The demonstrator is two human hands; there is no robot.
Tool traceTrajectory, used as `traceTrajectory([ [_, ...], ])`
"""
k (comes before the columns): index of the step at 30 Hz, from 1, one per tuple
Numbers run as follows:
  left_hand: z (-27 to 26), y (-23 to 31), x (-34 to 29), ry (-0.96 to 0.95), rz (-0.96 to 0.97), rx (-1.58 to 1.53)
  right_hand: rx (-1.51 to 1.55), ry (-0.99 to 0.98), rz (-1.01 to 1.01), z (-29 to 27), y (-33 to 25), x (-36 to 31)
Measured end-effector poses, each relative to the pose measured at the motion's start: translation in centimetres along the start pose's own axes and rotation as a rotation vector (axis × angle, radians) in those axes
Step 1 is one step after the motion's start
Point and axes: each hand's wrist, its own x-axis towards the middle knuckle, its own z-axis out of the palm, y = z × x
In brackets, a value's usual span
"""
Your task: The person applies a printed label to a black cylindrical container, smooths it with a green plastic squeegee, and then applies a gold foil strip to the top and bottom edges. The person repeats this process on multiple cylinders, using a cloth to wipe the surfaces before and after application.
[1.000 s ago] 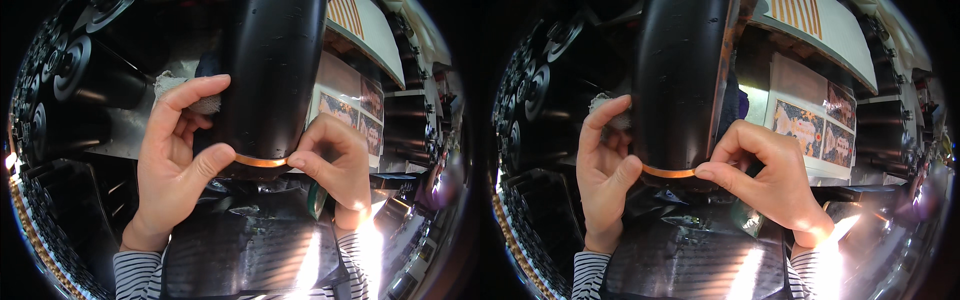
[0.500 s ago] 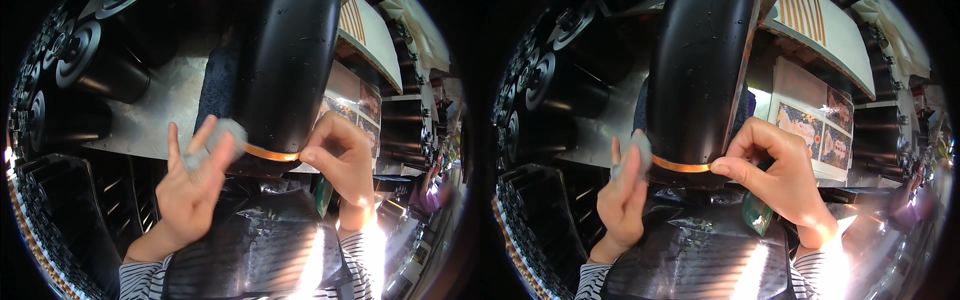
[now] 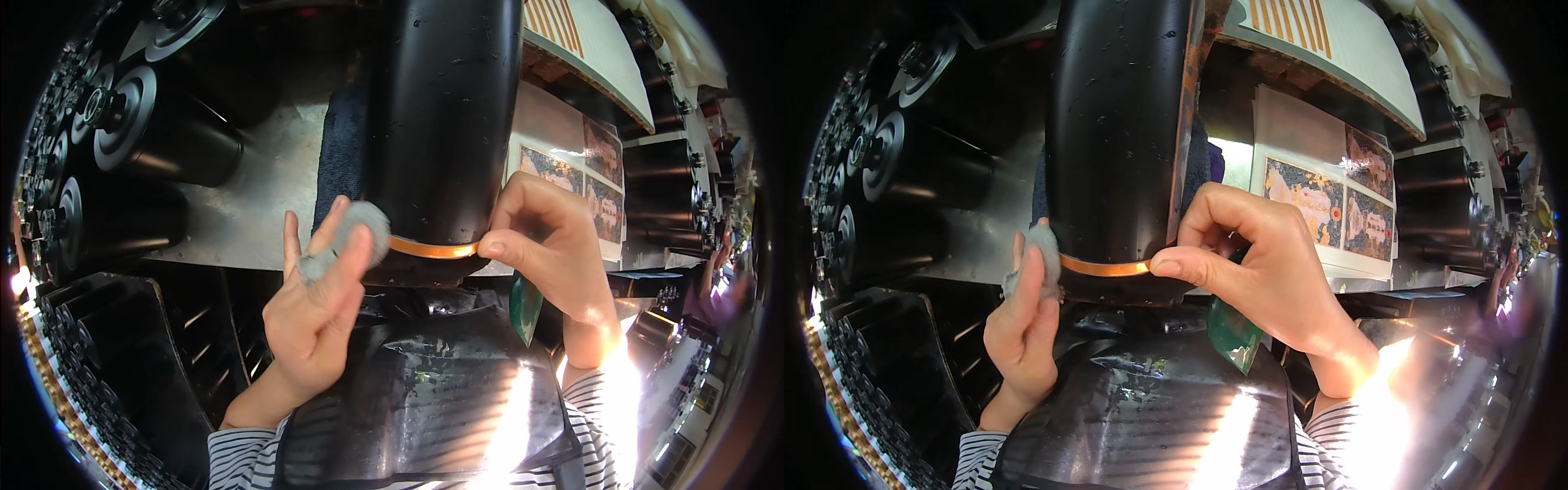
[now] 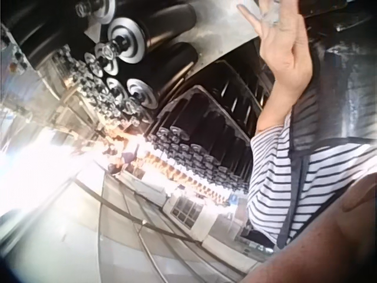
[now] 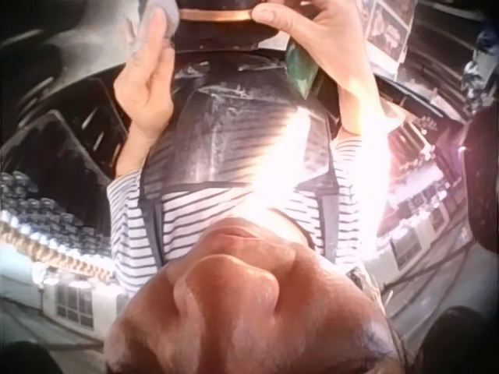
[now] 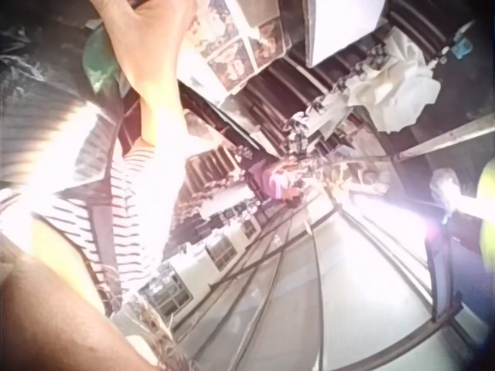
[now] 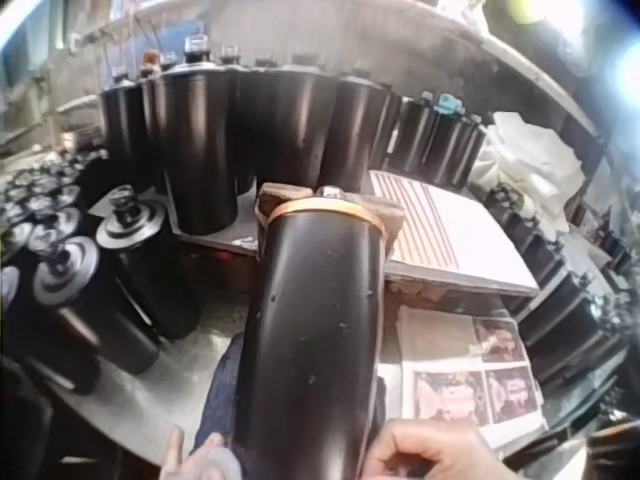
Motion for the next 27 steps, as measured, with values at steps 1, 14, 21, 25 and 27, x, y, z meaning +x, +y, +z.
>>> traceTrajectory([
  [1,0.2,-0.2,-0.3,0.042,-0.067,-0.035,-0.003,0.0,-0.006,0.0,0.0,0.0],
  [14,4.1,2.5,2.1,-0.033,0.614,0.984,0.032,0.006,-0.102,-0.7,2.7,0.4],
  [21,2.8,1.4,4.7,0.085,0.294,0.521,0.142,-0.06,-0.048,-1.1,2.8,-0.1],
  [25,2.1,-0.5,2.3,0.12,0.133,0.438,0.192,-0.094,-0.055,-0.8,2.1,0.4],
  [27,1.6,0.0,0.4,0.088,0.162,0.531,0.22,-0.114,-0.071,-0.8,2.1,0.5],
])
